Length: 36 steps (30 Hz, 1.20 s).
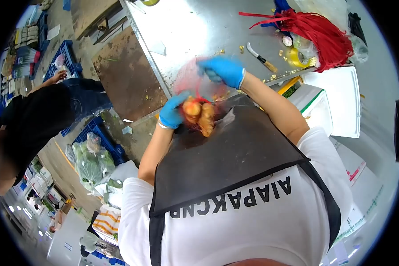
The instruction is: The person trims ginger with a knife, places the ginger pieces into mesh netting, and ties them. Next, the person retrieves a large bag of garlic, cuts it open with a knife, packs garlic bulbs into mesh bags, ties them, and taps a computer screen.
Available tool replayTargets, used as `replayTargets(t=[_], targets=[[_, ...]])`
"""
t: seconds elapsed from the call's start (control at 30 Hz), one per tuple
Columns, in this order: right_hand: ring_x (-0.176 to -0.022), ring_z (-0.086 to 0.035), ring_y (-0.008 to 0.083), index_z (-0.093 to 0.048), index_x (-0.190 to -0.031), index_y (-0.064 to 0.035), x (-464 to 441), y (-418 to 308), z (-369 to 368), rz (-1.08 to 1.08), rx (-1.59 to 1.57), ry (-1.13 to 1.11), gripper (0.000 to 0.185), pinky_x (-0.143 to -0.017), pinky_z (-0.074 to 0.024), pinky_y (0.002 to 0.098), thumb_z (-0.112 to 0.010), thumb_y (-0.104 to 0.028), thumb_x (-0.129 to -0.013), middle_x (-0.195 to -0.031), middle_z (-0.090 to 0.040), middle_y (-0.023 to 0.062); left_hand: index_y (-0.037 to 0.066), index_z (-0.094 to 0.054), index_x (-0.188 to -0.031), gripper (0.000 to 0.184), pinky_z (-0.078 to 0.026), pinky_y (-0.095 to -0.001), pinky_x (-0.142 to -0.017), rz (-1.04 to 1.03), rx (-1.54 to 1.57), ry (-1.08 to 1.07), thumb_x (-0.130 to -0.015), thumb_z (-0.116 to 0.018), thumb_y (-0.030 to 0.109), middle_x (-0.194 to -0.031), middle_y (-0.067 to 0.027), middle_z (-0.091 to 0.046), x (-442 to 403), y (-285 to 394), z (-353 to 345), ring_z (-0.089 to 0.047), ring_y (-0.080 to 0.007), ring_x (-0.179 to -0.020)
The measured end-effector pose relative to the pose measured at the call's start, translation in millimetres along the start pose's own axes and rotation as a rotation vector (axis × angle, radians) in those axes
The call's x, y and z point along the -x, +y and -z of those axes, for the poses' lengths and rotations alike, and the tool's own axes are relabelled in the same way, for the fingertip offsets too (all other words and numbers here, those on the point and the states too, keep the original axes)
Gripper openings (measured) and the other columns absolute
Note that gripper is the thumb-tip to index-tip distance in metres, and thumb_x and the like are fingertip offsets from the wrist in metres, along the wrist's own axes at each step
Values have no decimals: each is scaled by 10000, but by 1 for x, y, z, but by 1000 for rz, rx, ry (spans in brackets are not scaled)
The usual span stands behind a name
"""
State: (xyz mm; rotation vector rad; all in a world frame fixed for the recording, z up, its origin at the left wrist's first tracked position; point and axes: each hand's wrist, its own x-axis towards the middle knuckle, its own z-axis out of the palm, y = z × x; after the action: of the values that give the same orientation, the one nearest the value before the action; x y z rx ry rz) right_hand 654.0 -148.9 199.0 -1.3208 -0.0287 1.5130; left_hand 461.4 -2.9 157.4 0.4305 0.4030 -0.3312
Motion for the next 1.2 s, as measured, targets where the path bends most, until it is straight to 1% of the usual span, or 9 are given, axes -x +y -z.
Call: replayTargets(t=[0.07, 0.2, 0.47, 0.5, 0.67, 0.8, 1.0, 1.1, 1.2], targets=[[-415, -259, 38, -627, -868, -45, -15, 49, 26, -183, 179, 34, 340, -407, -225, 211, -508, -346, -970, -493, -293, -77, -9, -562, -1205, 366, -421, -379, -992, -84, 264, 7, -948, -450, 227, -1090, -155, -620, 2, -11, 3, -581, -261, -1059], [-438, -265, 34, -618, -932, -54, 6, 62, 63, -219, -409, -209, 245, -388, -221, 213, -542, -284, -971, -554, -333, -77, 16, -428, -1359, 486, -372, -426, -1070, -321, 547, 68, -980, -449, 319, -1364, -142, -489, -17, -17, 1, -473, -277, -1257], [-545, -319, 46, -539, -1224, -26, -27, 39, 65, 53, -902, 0, 285, -451, -287, 188, -494, -176, -986, -653, -318, -51, -98, -444, -1292, 357, -438, -403, -1038, -64, 1167, 325, -992, -405, 92, -1344, -233, -499, -71, 28, 47, -496, -328, -1251], [-540, -312, 43, -532, -1250, -24, -25, 35, 64, 91, -908, -53, 308, -450, -283, 187, -488, -174, -984, -654, -321, -55, -65, -514, -1246, 318, -534, -311, -845, -28, 1072, 228, -973, -475, 92, -1227, -159, -606, -62, 36, 34, -627, -245, -1036], [-493, -269, 26, -494, -1340, -30, 25, -37, 43, 384, -363, -207, 391, -438, -247, 176, -457, -175, -979, -640, -302, -76, -16, -583, -1130, 255, -423, -207, -566, -112, 586, 96, -969, -545, 178, -875, 20, -619, -16, 96, -67, -570, -73, -717], [-479, -265, 14, -556, -1295, -53, 73, -95, 10, 598, 57, -100, 360, -434, -212, 176, -495, -184, -966, -628, -368, -81, -16, -560, -1182, 316, -478, -256, -662, -299, 304, 184, -963, -561, 211, -939, -56, -636, 6, 115, -135, -599, -159, -853], [-563, -366, 51, -535, -1350, -114, 74, -93, 9, 566, 309, -121, 492, -529, -339, 210, -625, -137, -867, -637, -452, -35, -35, -614, -1098, 312, -508, -298, -681, -30, 108, 198, -944, -571, 233, -955, -136, -668, 0, 97, -128, -640, -224, -783], [-636, -469, 68, -610, -1254, -108, 59, -68, 10, 644, 669, -175, 471, -622, -419, 223, -706, -171, -797, -710, -572, 12, -33, -620, -1062, 332, -515, -311, -654, -199, -519, 238, -940, -580, 273, -905, -144, -672, 3, 89, -167, -653, -236, -719], [-722, -571, 99, -695, -1054, -68, 46, -51, 9, 663, 755, -322, 316, -696, -470, 236, -735, -198, -769, -758, -635, 30, -29, -615, -1038, 328, -522, -315, -651, -551, -892, -96, -928, -597, 279, -902, -153, -672, 7, 110, -140, -655, -230, -717]])
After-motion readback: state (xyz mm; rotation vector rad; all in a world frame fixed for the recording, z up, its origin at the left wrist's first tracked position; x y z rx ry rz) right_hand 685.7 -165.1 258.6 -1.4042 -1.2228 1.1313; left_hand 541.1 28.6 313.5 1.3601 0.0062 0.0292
